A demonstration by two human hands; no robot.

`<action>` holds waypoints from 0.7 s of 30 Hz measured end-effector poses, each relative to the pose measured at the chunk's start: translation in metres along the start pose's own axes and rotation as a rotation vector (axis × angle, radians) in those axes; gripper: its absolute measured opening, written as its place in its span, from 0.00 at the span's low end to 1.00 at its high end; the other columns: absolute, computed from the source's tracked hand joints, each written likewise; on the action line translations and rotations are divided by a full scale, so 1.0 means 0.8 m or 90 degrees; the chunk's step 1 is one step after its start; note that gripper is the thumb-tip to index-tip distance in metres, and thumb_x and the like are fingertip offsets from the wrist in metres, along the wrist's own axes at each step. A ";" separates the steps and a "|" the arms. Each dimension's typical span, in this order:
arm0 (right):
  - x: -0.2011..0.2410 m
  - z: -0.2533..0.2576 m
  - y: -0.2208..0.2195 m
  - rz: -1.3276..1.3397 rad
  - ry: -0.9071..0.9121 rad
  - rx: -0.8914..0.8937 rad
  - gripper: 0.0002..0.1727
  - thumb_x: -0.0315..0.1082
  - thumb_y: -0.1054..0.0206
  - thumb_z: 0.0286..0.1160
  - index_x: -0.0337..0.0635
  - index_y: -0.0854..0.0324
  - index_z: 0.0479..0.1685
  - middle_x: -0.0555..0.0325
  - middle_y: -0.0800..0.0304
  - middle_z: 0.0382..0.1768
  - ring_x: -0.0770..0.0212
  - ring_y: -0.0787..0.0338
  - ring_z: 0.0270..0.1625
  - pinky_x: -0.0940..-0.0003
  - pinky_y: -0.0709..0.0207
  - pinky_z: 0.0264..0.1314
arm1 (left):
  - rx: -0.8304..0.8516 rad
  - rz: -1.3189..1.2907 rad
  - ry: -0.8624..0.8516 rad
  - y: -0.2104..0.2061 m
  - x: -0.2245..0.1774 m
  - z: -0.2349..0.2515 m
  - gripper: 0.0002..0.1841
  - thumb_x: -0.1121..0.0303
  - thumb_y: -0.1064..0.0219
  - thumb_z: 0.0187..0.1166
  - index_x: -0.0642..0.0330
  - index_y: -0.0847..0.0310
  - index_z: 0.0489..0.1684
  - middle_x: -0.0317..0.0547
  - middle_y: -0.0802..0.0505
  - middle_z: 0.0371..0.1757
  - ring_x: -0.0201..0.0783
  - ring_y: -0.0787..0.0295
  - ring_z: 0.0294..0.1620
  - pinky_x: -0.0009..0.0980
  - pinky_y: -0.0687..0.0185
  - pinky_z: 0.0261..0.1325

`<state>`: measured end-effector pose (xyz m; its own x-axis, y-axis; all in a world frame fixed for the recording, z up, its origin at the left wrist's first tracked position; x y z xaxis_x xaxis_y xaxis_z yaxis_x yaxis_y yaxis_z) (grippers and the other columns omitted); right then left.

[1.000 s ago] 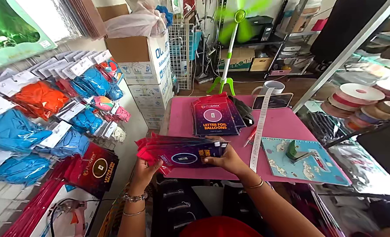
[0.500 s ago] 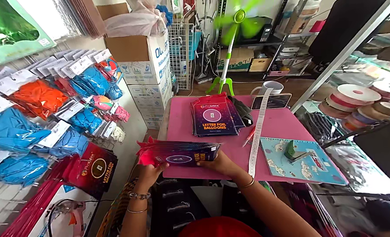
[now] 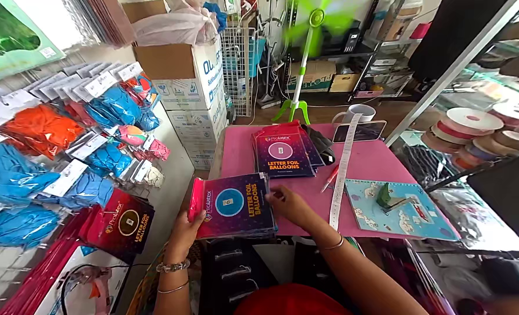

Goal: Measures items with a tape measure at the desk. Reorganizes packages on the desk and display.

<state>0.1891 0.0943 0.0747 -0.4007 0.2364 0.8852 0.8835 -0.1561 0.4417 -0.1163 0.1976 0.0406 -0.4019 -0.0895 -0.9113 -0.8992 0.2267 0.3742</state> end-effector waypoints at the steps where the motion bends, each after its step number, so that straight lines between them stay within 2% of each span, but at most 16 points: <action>1: 0.001 0.002 0.019 -0.014 0.018 -0.052 0.28 0.45 0.38 0.87 0.32 0.27 0.75 0.38 0.13 0.60 0.47 0.11 0.59 0.51 0.18 0.64 | 0.000 -0.003 0.001 0.000 0.000 -0.001 0.22 0.63 0.31 0.83 0.72 0.23 0.67 0.59 0.08 0.53 0.42 0.07 0.51 0.42 0.12 0.59; 3: 0.000 0.011 0.071 -0.053 0.047 -0.195 0.27 0.44 0.36 0.85 0.29 0.23 0.71 0.33 0.18 0.67 0.41 0.16 0.68 0.48 0.22 0.71 | -0.004 0.000 -0.012 0.001 -0.007 0.001 0.22 0.64 0.29 0.82 0.71 0.23 0.67 0.57 0.08 0.52 0.40 0.07 0.49 0.40 0.11 0.58; 4: -0.003 0.015 0.102 -0.065 0.051 -0.276 0.27 0.44 0.34 0.82 0.29 0.22 0.70 0.29 0.21 0.70 0.36 0.20 0.73 0.43 0.27 0.76 | -0.006 0.006 -0.023 0.002 -0.012 0.003 0.22 0.64 0.28 0.81 0.71 0.23 0.66 0.57 0.07 0.51 0.40 0.07 0.48 0.39 0.11 0.57; 6: -0.013 0.023 0.157 -0.070 0.011 -0.397 0.29 0.42 0.30 0.79 0.27 0.23 0.71 0.22 0.28 0.74 0.26 0.29 0.78 0.34 0.37 0.81 | 0.001 0.020 -0.050 0.000 -0.024 0.008 0.21 0.64 0.28 0.80 0.71 0.22 0.64 0.56 0.07 0.49 0.39 0.07 0.47 0.39 0.11 0.56; 7: -0.022 0.031 0.177 -0.068 -0.034 -0.422 0.31 0.42 0.29 0.78 0.27 0.26 0.73 0.21 0.31 0.76 0.25 0.32 0.80 0.33 0.39 0.82 | 0.007 0.032 -0.064 -0.002 -0.030 0.010 0.21 0.64 0.28 0.80 0.71 0.22 0.63 0.56 0.07 0.49 0.39 0.07 0.47 0.40 0.11 0.57; 9: -0.039 0.053 0.200 -0.066 -0.138 -0.391 0.36 0.43 0.30 0.80 0.27 0.33 0.79 0.22 0.32 0.77 0.27 0.29 0.79 0.35 0.35 0.80 | 0.023 0.073 -0.085 -0.007 -0.042 0.016 0.21 0.63 0.28 0.80 0.70 0.21 0.62 0.55 0.07 0.48 0.40 0.07 0.47 0.41 0.11 0.57; 10: -0.046 0.064 0.203 -0.057 -0.175 -0.356 0.37 0.44 0.31 0.81 0.27 0.36 0.81 0.23 0.29 0.75 0.30 0.26 0.77 0.37 0.32 0.78 | 0.030 0.100 -0.087 -0.009 -0.046 0.019 0.21 0.62 0.28 0.80 0.70 0.21 0.62 0.55 0.07 0.48 0.41 0.06 0.47 0.43 0.12 0.57; 11: -0.052 0.075 0.203 -0.045 -0.198 -0.325 0.38 0.46 0.32 0.82 0.26 0.37 0.81 0.24 0.25 0.72 0.32 0.21 0.74 0.38 0.29 0.76 | 0.035 0.130 -0.084 -0.010 -0.047 0.022 0.21 0.61 0.28 0.80 0.69 0.21 0.62 0.56 0.07 0.49 0.43 0.07 0.48 0.46 0.12 0.59; 13: -0.060 0.091 0.199 -0.034 -0.222 -0.280 0.37 0.49 0.30 0.81 0.25 0.32 0.76 0.26 0.19 0.66 0.36 0.17 0.68 0.40 0.26 0.72 | 0.037 0.185 -0.069 -0.009 -0.045 0.028 0.22 0.59 0.28 0.81 0.69 0.21 0.63 0.59 0.08 0.51 0.49 0.08 0.52 0.52 0.16 0.62; 16: -0.069 0.102 0.192 -0.048 -0.231 -0.250 0.40 0.52 0.26 0.75 0.23 0.28 0.71 0.28 0.17 0.63 0.37 0.15 0.67 0.41 0.25 0.72 | 0.040 0.200 -0.061 -0.007 -0.037 0.031 0.23 0.59 0.29 0.82 0.71 0.22 0.64 0.62 0.08 0.52 0.52 0.09 0.55 0.54 0.17 0.64; 19: -0.060 0.100 0.187 -0.079 -0.227 -0.256 0.47 0.51 0.21 0.69 0.22 0.35 0.76 0.26 0.20 0.67 0.35 0.18 0.71 0.40 0.29 0.75 | 0.004 0.170 -0.074 0.000 -0.033 0.020 0.25 0.59 0.30 0.83 0.71 0.25 0.67 0.63 0.10 0.54 0.52 0.09 0.54 0.54 0.17 0.63; 21: -0.064 0.103 0.182 -0.077 -0.240 -0.249 0.52 0.50 0.17 0.63 0.23 0.39 0.79 0.26 0.22 0.69 0.36 0.19 0.72 0.41 0.27 0.75 | -0.032 0.129 -0.086 0.008 -0.028 0.009 0.28 0.60 0.29 0.81 0.71 0.28 0.72 0.64 0.11 0.57 0.52 0.10 0.55 0.53 0.17 0.63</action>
Point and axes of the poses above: each hand's wrist, its own z-axis towards the middle knuckle, its own y-axis out of the back of the hand, x = y × z, the point moved 9 cm from there along z, towards the middle knuckle
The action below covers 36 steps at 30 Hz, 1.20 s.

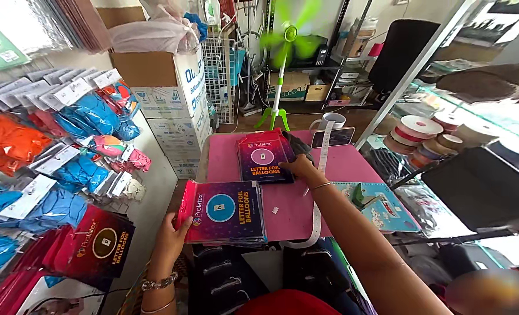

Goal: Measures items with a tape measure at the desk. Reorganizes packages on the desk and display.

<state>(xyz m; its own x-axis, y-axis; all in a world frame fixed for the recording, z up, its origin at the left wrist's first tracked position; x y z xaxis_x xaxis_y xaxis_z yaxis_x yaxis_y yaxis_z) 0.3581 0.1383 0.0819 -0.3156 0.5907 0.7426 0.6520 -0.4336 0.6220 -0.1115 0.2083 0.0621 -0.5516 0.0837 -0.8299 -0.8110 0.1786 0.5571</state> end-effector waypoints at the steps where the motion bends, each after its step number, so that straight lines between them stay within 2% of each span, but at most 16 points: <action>1: -0.004 0.004 -0.004 0.022 -0.010 0.006 0.52 0.49 0.15 0.60 0.24 0.38 0.79 0.28 0.21 0.69 0.38 0.17 0.69 0.42 0.24 0.72 | -0.008 -0.020 -0.004 0.001 0.002 -0.005 0.29 0.60 0.28 0.80 0.70 0.28 0.73 0.64 0.11 0.58 0.51 0.10 0.56 0.52 0.16 0.62; 3: -0.013 0.009 -0.012 0.113 -0.031 0.026 0.48 0.45 0.13 0.58 0.27 0.33 0.75 0.34 0.16 0.63 0.45 0.12 0.61 0.48 0.17 0.63 | -0.003 -0.050 -0.009 -0.002 0.007 -0.010 0.29 0.61 0.27 0.79 0.69 0.29 0.74 0.63 0.11 0.59 0.50 0.09 0.55 0.50 0.14 0.59; 7: -0.016 -0.003 -0.028 0.277 -0.092 0.084 0.36 0.42 0.17 0.65 0.31 0.26 0.69 0.43 0.11 0.53 0.53 0.08 0.49 0.56 0.13 0.51 | -0.014 -0.091 -0.024 -0.010 0.012 -0.012 0.30 0.62 0.25 0.76 0.69 0.28 0.74 0.63 0.11 0.60 0.51 0.11 0.57 0.52 0.16 0.62; 10: 0.001 -0.014 -0.028 0.167 -0.053 0.086 0.35 0.42 0.19 0.68 0.31 0.25 0.70 0.40 0.13 0.57 0.52 0.10 0.54 0.54 0.16 0.58 | -0.014 -0.120 -0.020 -0.014 0.011 -0.013 0.29 0.64 0.25 0.76 0.69 0.28 0.73 0.61 0.11 0.58 0.48 0.10 0.54 0.49 0.14 0.58; 12: 0.013 -0.015 -0.032 0.123 -0.021 0.082 0.38 0.42 0.18 0.66 0.32 0.28 0.74 0.38 0.15 0.62 0.49 0.12 0.60 0.52 0.18 0.63 | -0.014 -0.133 -0.019 -0.015 0.012 -0.014 0.29 0.65 0.25 0.75 0.69 0.28 0.73 0.61 0.11 0.57 0.46 0.10 0.53 0.47 0.14 0.57; 14: 0.019 -0.011 -0.033 0.119 0.001 0.064 0.45 0.42 0.15 0.62 0.33 0.32 0.79 0.33 0.21 0.71 0.40 0.19 0.72 0.45 0.22 0.71 | -0.012 -0.140 -0.023 -0.016 0.012 -0.015 0.29 0.65 0.25 0.75 0.69 0.28 0.73 0.61 0.11 0.58 0.46 0.10 0.55 0.47 0.14 0.59; 16: 0.020 -0.011 -0.036 0.131 -0.004 0.059 0.49 0.41 0.14 0.60 0.35 0.37 0.83 0.29 0.31 0.77 0.33 0.28 0.79 0.41 0.24 0.73 | -0.012 -0.152 -0.025 -0.018 0.013 -0.015 0.29 0.66 0.25 0.75 0.69 0.28 0.72 0.60 0.11 0.58 0.45 0.10 0.54 0.46 0.14 0.59; 19: 0.012 -0.010 -0.049 0.187 -0.021 0.072 0.48 0.36 0.14 0.60 0.36 0.38 0.82 0.32 0.24 0.71 0.38 0.19 0.70 0.45 0.18 0.64 | -0.013 -0.158 -0.022 -0.020 0.012 -0.016 0.27 0.66 0.26 0.75 0.69 0.27 0.72 0.58 0.10 0.57 0.43 0.09 0.53 0.43 0.13 0.57; 22: 0.017 -0.015 -0.056 0.284 -0.026 0.093 0.44 0.29 0.20 0.66 0.36 0.42 0.82 0.37 0.18 0.65 0.47 0.11 0.59 0.52 0.14 0.58 | -0.008 -0.172 -0.005 -0.021 0.014 -0.016 0.29 0.66 0.25 0.75 0.68 0.29 0.73 0.59 0.11 0.56 0.43 0.10 0.50 0.42 0.12 0.52; 25: 0.026 -0.023 -0.061 0.358 -0.039 0.097 0.46 0.25 0.23 0.67 0.39 0.49 0.85 0.35 0.19 0.64 0.46 0.10 0.57 0.50 0.13 0.55 | -0.014 -0.196 0.026 -0.023 0.019 -0.018 0.32 0.64 0.26 0.76 0.65 0.33 0.78 0.59 0.12 0.57 0.41 0.11 0.40 0.38 0.13 0.37; 26: 0.027 -0.024 -0.065 0.388 -0.055 0.099 0.45 0.24 0.24 0.67 0.39 0.48 0.85 0.36 0.18 0.62 0.46 0.10 0.55 0.50 0.12 0.53 | -0.016 -0.216 0.044 -0.024 0.022 -0.020 0.33 0.64 0.26 0.77 0.64 0.35 0.80 0.59 0.12 0.58 0.40 0.11 0.38 0.36 0.15 0.34; 27: 0.027 -0.026 -0.068 0.415 -0.078 0.102 0.40 0.25 0.25 0.68 0.38 0.42 0.81 0.38 0.16 0.57 0.48 0.09 0.51 0.52 0.12 0.50 | -0.012 -0.246 0.067 -0.027 0.026 -0.022 0.33 0.64 0.27 0.78 0.63 0.37 0.81 0.58 0.12 0.59 0.40 0.11 0.38 0.35 0.15 0.33; 29: 0.029 -0.032 -0.076 0.460 -0.135 0.130 0.22 0.28 0.28 0.73 0.36 0.27 0.66 0.45 0.13 0.45 0.55 0.10 0.41 0.58 0.14 0.42 | -0.003 -0.310 0.115 -0.033 0.036 -0.026 0.31 0.65 0.30 0.81 0.63 0.37 0.81 0.58 0.12 0.57 0.40 0.11 0.38 0.34 0.15 0.32; 30: 0.029 -0.033 -0.081 0.484 -0.153 0.159 0.16 0.29 0.32 0.76 0.37 0.25 0.61 0.48 0.13 0.42 0.56 0.11 0.39 0.59 0.15 0.40 | 0.001 -0.334 0.137 -0.037 0.040 -0.028 0.28 0.65 0.30 0.82 0.64 0.35 0.79 0.57 0.11 0.54 0.40 0.10 0.37 0.33 0.14 0.31; 33: 0.039 -0.032 -0.086 0.573 -0.146 0.218 0.09 0.30 0.40 0.81 0.39 0.26 0.54 0.50 0.14 0.38 0.58 0.11 0.36 0.62 0.14 0.38 | 0.015 -0.356 0.149 -0.041 0.043 -0.028 0.23 0.66 0.32 0.83 0.65 0.28 0.73 0.55 0.09 0.48 0.38 0.09 0.33 0.31 0.14 0.28; 36: 0.058 -0.037 -0.069 0.632 -0.101 0.196 0.08 0.26 0.41 0.80 0.37 0.27 0.54 0.49 0.14 0.37 0.58 0.11 0.34 0.62 0.15 0.36 | 0.034 -0.355 0.125 -0.041 0.039 -0.026 0.21 0.68 0.32 0.83 0.66 0.27 0.72 0.55 0.08 0.48 0.38 0.08 0.34 0.31 0.12 0.29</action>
Point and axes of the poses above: each hand's wrist, its own z-axis towards the middle knuckle, its own y-axis out of the back of the hand, x = y × z, the point moved 9 cm from there along z, towards the middle knuckle
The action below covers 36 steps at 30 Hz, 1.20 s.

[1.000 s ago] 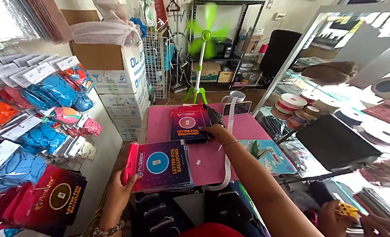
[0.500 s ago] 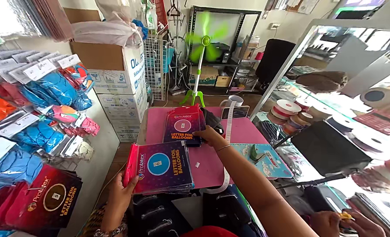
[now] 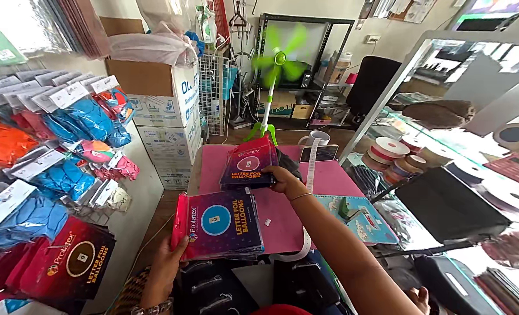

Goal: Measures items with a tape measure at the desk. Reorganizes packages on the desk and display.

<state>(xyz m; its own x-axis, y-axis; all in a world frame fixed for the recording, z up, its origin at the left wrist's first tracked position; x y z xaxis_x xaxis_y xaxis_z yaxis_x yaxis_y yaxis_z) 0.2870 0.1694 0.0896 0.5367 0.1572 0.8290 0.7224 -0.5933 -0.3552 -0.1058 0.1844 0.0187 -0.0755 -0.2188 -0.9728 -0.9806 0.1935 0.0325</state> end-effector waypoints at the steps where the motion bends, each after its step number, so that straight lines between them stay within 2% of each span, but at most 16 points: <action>1: 0.013 -0.007 -0.002 -0.003 0.034 -0.007 0.08 0.25 0.41 0.80 0.36 0.27 0.53 0.48 0.14 0.36 0.58 0.12 0.34 0.62 0.15 0.36 | 0.008 0.001 -0.008 -0.001 -0.002 0.000 0.22 0.68 0.32 0.83 0.66 0.28 0.72 0.55 0.08 0.48 0.38 0.08 0.35 0.32 0.12 0.30; 4: 0.072 -0.036 0.002 -0.169 0.215 -0.071 0.11 0.26 0.36 0.79 0.33 0.24 0.56 0.47 0.11 0.38 0.58 0.09 0.37 0.61 0.14 0.42 | 0.015 -0.002 -0.020 -0.003 -0.006 -0.001 0.21 0.69 0.33 0.83 0.66 0.28 0.71 0.53 0.08 0.47 0.37 0.08 0.33 0.30 0.12 0.29; 7: 0.135 -0.085 -0.009 -0.565 0.444 -0.164 0.17 0.28 0.33 0.78 0.32 0.20 0.64 0.38 0.13 0.57 0.43 0.10 0.54 0.39 0.18 0.56 | 0.008 -0.011 -0.007 -0.003 -0.002 -0.003 0.20 0.69 0.34 0.84 0.65 0.28 0.71 0.52 0.08 0.47 0.35 0.09 0.33 0.29 0.13 0.29; 8: 0.145 -0.099 -0.019 -0.691 0.513 -0.192 0.22 0.27 0.33 0.78 0.34 0.20 0.71 0.35 0.18 0.66 0.35 0.13 0.58 0.31 0.21 0.57 | 0.005 -0.017 -0.007 -0.003 0.000 -0.003 0.19 0.70 0.34 0.84 0.65 0.28 0.71 0.52 0.08 0.46 0.35 0.09 0.32 0.28 0.13 0.28; 10: 0.138 -0.104 -0.036 -0.922 0.601 -0.276 0.30 0.25 0.34 0.76 0.42 0.25 0.81 0.33 0.22 0.69 0.30 0.13 0.59 0.30 0.18 0.50 | -0.002 -0.031 -0.007 -0.004 0.002 -0.002 0.19 0.71 0.33 0.83 0.65 0.27 0.70 0.52 0.08 0.46 0.36 0.08 0.33 0.29 0.12 0.29; 12: 0.096 -0.081 -0.039 -1.092 0.555 -0.273 0.33 0.21 0.39 0.77 0.41 0.32 0.86 0.30 0.25 0.73 0.26 0.16 0.64 0.31 0.19 0.53 | -0.005 -0.043 -0.010 -0.004 0.003 -0.002 0.20 0.71 0.33 0.83 0.65 0.27 0.70 0.53 0.08 0.46 0.36 0.08 0.34 0.30 0.12 0.29; 14: 0.039 -0.056 -0.033 -1.210 0.425 -0.180 0.31 0.18 0.46 0.80 0.34 0.36 0.86 0.27 0.29 0.77 0.23 0.20 0.69 0.30 0.20 0.58 | -0.005 -0.044 -0.014 -0.004 0.003 -0.002 0.20 0.70 0.32 0.83 0.66 0.27 0.70 0.53 0.08 0.46 0.37 0.08 0.33 0.30 0.12 0.28; 16: -0.004 -0.040 -0.022 -1.256 0.314 -0.107 0.31 0.17 0.49 0.80 0.31 0.37 0.86 0.28 0.32 0.80 0.25 0.20 0.71 0.32 0.20 0.59 | 0.000 -0.037 -0.026 -0.004 0.001 -0.005 0.20 0.69 0.32 0.83 0.67 0.28 0.69 0.53 0.08 0.45 0.36 0.09 0.32 0.30 0.12 0.28; 18: -0.014 -0.034 -0.017 -1.249 0.254 -0.074 0.35 0.19 0.40 0.75 0.32 0.38 0.87 0.30 0.34 0.82 0.27 0.22 0.72 0.32 0.20 0.60 | 0.007 -0.028 -0.029 -0.004 0.000 -0.006 0.21 0.69 0.33 0.83 0.67 0.29 0.71 0.54 0.09 0.47 0.37 0.09 0.33 0.30 0.12 0.30; 21: 0.001 -0.028 -0.015 -1.200 0.180 0.009 0.41 0.45 0.26 0.70 0.31 0.32 0.82 0.27 0.37 0.83 0.25 0.35 0.82 0.26 0.33 0.72 | 0.006 -0.025 -0.011 -0.002 0.001 -0.007 0.21 0.68 0.34 0.84 0.66 0.29 0.72 0.54 0.08 0.48 0.37 0.08 0.33 0.31 0.12 0.29; 23: 0.017 -0.027 -0.020 -1.156 0.206 0.012 0.39 0.61 0.33 0.74 0.33 0.19 0.70 0.28 0.32 0.80 0.28 0.38 0.85 0.28 0.41 0.79 | -0.014 -0.040 -0.018 0.003 -0.001 -0.007 0.21 0.68 0.34 0.84 0.66 0.28 0.72 0.54 0.08 0.50 0.37 0.07 0.37 0.31 0.10 0.33; 24: 0.024 -0.025 -0.023 -1.135 0.245 -0.006 0.39 0.62 0.35 0.76 0.33 0.18 0.68 0.30 0.30 0.79 0.30 0.37 0.85 0.30 0.42 0.81 | -0.031 -0.046 -0.038 0.005 -0.003 -0.007 0.22 0.67 0.34 0.84 0.66 0.29 0.74 0.54 0.09 0.55 0.36 0.07 0.44 0.31 0.09 0.42; 26: 0.025 -0.020 -0.027 -1.130 0.298 -0.023 0.42 0.62 0.32 0.74 0.35 0.23 0.76 0.33 0.33 0.83 0.32 0.38 0.87 0.32 0.43 0.83 | -0.062 -0.036 -0.092 0.009 -0.010 -0.012 0.30 0.65 0.36 0.84 0.67 0.38 0.83 0.58 0.17 0.71 0.38 0.14 0.65 0.33 0.16 0.65; 28: 0.013 -0.010 -0.028 -1.154 0.294 -0.004 0.46 0.60 0.27 0.71 0.35 0.30 0.83 0.35 0.39 0.87 0.33 0.42 0.89 0.31 0.44 0.84 | -0.079 0.005 -0.118 0.013 -0.016 -0.018 0.38 0.61 0.37 0.84 0.68 0.50 0.91 0.66 0.28 0.83 0.50 0.27 0.80 0.44 0.28 0.78; 31: 0.012 -0.001 -0.027 -1.148 0.290 0.024 0.43 0.56 0.26 0.73 0.34 0.29 0.82 0.35 0.33 0.84 0.33 0.34 0.86 0.31 0.39 0.81 | -0.081 0.056 -0.147 0.023 -0.026 -0.030 0.41 0.55 0.37 0.81 0.65 0.50 0.92 0.67 0.34 0.87 0.54 0.32 0.85 0.48 0.30 0.80; 36: 0.019 0.005 -0.030 -1.143 0.283 0.097 0.35 0.46 0.31 0.81 0.35 0.32 0.83 0.32 0.24 0.76 0.33 0.23 0.77 0.33 0.31 0.78 | -0.092 0.058 -0.157 0.045 -0.032 -0.044 0.39 0.54 0.37 0.80 0.63 0.44 0.90 0.65 0.31 0.85 0.50 0.25 0.78 0.45 0.22 0.73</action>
Point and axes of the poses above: each hand's wrist, its own z-axis towards the middle knuckle, its own y-axis out of the back of the hand, x = y × z, the point moved 9 cm from there along z, towards the middle knuckle
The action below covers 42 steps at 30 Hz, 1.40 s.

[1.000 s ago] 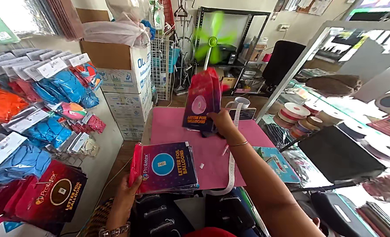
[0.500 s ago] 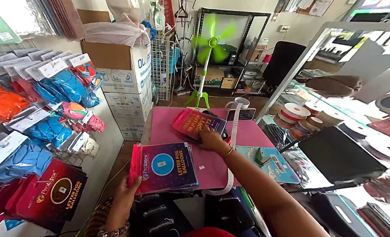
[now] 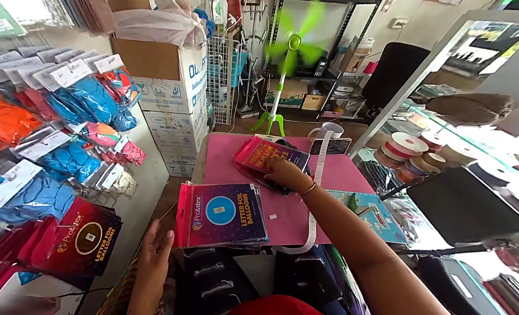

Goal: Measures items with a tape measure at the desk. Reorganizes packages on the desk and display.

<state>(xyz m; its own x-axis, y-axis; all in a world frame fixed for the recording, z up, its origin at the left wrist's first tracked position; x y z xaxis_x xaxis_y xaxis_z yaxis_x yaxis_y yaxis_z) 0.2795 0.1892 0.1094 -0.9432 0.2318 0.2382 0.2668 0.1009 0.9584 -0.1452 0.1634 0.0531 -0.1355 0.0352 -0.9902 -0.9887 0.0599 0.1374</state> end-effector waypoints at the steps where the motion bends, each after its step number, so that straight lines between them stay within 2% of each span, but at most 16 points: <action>1: 0.004 -0.001 0.001 -0.008 0.013 0.015 0.33 0.43 0.34 0.84 0.35 0.32 0.83 0.32 0.24 0.76 0.34 0.22 0.77 0.34 0.32 0.78 | -0.004 -0.001 0.006 0.003 -0.001 -0.001 0.39 0.54 0.37 0.81 0.63 0.44 0.90 0.64 0.32 0.86 0.51 0.26 0.79 0.45 0.23 0.73; 4: 0.010 -0.004 0.006 -0.010 0.040 0.047 0.28 0.40 0.39 0.88 0.36 0.30 0.82 0.32 0.19 0.71 0.33 0.20 0.75 0.33 0.32 0.78 | -0.012 -0.002 0.004 0.007 -0.007 -0.004 0.38 0.54 0.37 0.81 0.61 0.43 0.90 0.62 0.32 0.86 0.49 0.26 0.79 0.45 0.22 0.72; 7: 0.003 -0.002 0.011 0.001 0.061 0.055 0.25 0.41 0.34 0.84 0.33 0.22 0.73 0.30 0.14 0.61 0.31 0.16 0.68 0.31 0.30 0.74 | -0.002 -0.013 -0.014 0.003 -0.015 -0.007 0.38 0.54 0.37 0.80 0.63 0.42 0.89 0.62 0.32 0.86 0.48 0.25 0.78 0.42 0.22 0.73; 11: 0.007 -0.007 0.001 -0.080 0.048 0.060 0.22 0.33 0.39 0.84 0.35 0.23 0.74 0.32 0.16 0.67 0.31 0.18 0.72 0.30 0.30 0.74 | 0.011 -0.028 -0.027 -0.005 -0.016 -0.005 0.37 0.56 0.36 0.79 0.64 0.41 0.88 0.61 0.31 0.86 0.45 0.21 0.76 0.39 0.19 0.69; 16: 0.024 -0.023 0.019 -0.171 -0.034 -0.022 0.32 0.24 0.49 0.86 0.48 0.41 0.91 0.30 0.16 0.65 0.25 0.15 0.65 0.27 0.23 0.61 | -0.008 0.012 -0.085 -0.005 -0.031 -0.011 0.37 0.55 0.35 0.78 0.67 0.37 0.85 0.63 0.27 0.84 0.46 0.24 0.77 0.38 0.23 0.73; 18: 0.014 -0.030 0.059 -0.098 -0.060 -0.127 0.30 0.26 0.48 0.87 0.50 0.37 0.89 0.29 0.13 0.60 0.23 0.13 0.59 0.24 0.23 0.57 | -0.047 0.066 -0.124 0.002 -0.046 -0.013 0.36 0.53 0.35 0.78 0.65 0.34 0.84 0.63 0.26 0.83 0.49 0.23 0.77 0.43 0.21 0.69; 21: -0.007 -0.060 0.129 0.100 -0.045 -0.303 0.27 0.28 0.43 0.85 0.44 0.33 0.84 0.27 0.10 0.51 0.23 0.10 0.51 0.22 0.23 0.52 | -0.085 0.111 -0.224 0.006 -0.081 -0.015 0.35 0.50 0.36 0.79 0.66 0.31 0.81 0.64 0.27 0.83 0.52 0.28 0.81 0.47 0.23 0.72; 23: -0.012 -0.089 0.162 0.242 0.003 -0.392 0.26 0.26 0.42 0.83 0.39 0.32 0.82 0.30 0.11 0.55 0.32 0.09 0.52 0.29 0.20 0.54 | -0.078 0.110 -0.292 -0.006 -0.108 -0.014 0.34 0.50 0.37 0.81 0.67 0.29 0.79 0.63 0.25 0.82 0.50 0.28 0.82 0.44 0.23 0.73; 25: -0.012 -0.109 0.169 0.396 0.059 -0.421 0.25 0.24 0.42 0.83 0.38 0.33 0.80 0.38 0.12 0.58 0.46 0.08 0.53 0.43 0.15 0.56 | -0.033 0.070 -0.317 -0.030 -0.129 -0.011 0.32 0.52 0.36 0.82 0.69 0.29 0.78 0.62 0.23 0.81 0.46 0.24 0.80 0.39 0.20 0.73; 27: 0.000 -0.119 0.152 0.561 0.123 -0.382 0.24 0.23 0.42 0.83 0.40 0.34 0.77 0.48 0.12 0.58 0.58 0.08 0.53 0.55 0.12 0.56 | 0.066 -0.007 -0.263 -0.065 -0.133 -0.001 0.32 0.54 0.39 0.85 0.68 0.33 0.82 0.59 0.23 0.82 0.43 0.22 0.79 0.37 0.21 0.75; 31: 0.056 -0.137 0.091 0.769 0.211 -0.241 0.22 0.23 0.43 0.79 0.40 0.31 0.73 0.59 0.08 0.50 0.66 0.06 0.48 0.64 0.09 0.55 | 0.231 -0.147 -0.126 -0.119 -0.126 0.012 0.37 0.47 0.50 0.89 0.66 0.46 0.90 0.52 0.24 0.83 0.37 0.24 0.80 0.35 0.24 0.79; 33: 0.087 -0.146 0.064 0.818 0.275 -0.196 0.22 0.22 0.44 0.79 0.36 0.34 0.72 0.60 0.08 0.52 0.68 0.07 0.52 0.65 0.11 0.60 | 0.220 -0.185 -0.124 -0.120 -0.136 0.007 0.33 0.53 0.46 0.90 0.68 0.44 0.86 0.48 0.17 0.74 0.30 0.18 0.73 0.29 0.21 0.76; 35: 0.107 -0.150 0.045 0.811 0.349 -0.188 0.22 0.21 0.45 0.80 0.33 0.37 0.73 0.61 0.10 0.56 0.69 0.08 0.57 0.67 0.13 0.65 | 0.163 -0.225 -0.153 -0.111 -0.142 0.008 0.27 0.68 0.38 0.85 0.73 0.40 0.80 0.49 0.12 0.64 0.32 0.12 0.64 0.29 0.15 0.70; 37: 0.121 -0.153 0.034 0.789 0.412 -0.161 0.22 0.20 0.46 0.81 0.30 0.37 0.75 0.61 0.11 0.59 0.70 0.10 0.61 0.68 0.15 0.69 | 0.072 -0.237 -0.205 -0.095 -0.142 0.013 0.24 0.76 0.32 0.78 0.74 0.33 0.71 0.47 0.08 0.55 0.31 0.08 0.57 0.29 0.11 0.64; 40: 0.141 -0.155 0.027 0.779 0.472 -0.122 0.23 0.21 0.42 0.79 0.31 0.37 0.73 0.62 0.12 0.61 0.71 0.12 0.64 0.69 0.17 0.71 | -0.012 -0.231 -0.297 -0.079 -0.143 0.015 0.20 0.78 0.31 0.76 0.73 0.29 0.64 0.39 0.06 0.50 0.27 0.08 0.53 0.27 0.10 0.62; 42: 0.143 -0.152 0.026 0.778 0.488 -0.182 0.22 0.21 0.37 0.78 0.30 0.33 0.70 0.59 0.11 0.60 0.69 0.11 0.63 0.67 0.16 0.71 | -0.013 -0.230 -0.342 -0.078 -0.144 0.016 0.20 0.78 0.30 0.76 0.72 0.30 0.64 0.37 0.07 0.50 0.26 0.08 0.53 0.27 0.10 0.62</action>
<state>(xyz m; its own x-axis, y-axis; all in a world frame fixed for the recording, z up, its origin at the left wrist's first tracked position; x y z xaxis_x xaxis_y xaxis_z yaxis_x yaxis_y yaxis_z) 0.1530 0.1001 0.1758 -0.0614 -0.5374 0.8411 0.9967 0.0118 0.0804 -0.0668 0.1682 0.1589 0.2515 0.5110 -0.8219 -0.9678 0.1428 -0.2074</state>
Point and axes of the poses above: each hand's wrist, its own z-axis towards the middle knuckle, its own y-axis out of the back of the hand, x = y × z, the point moved 9 cm from there along z, towards the middle knuckle
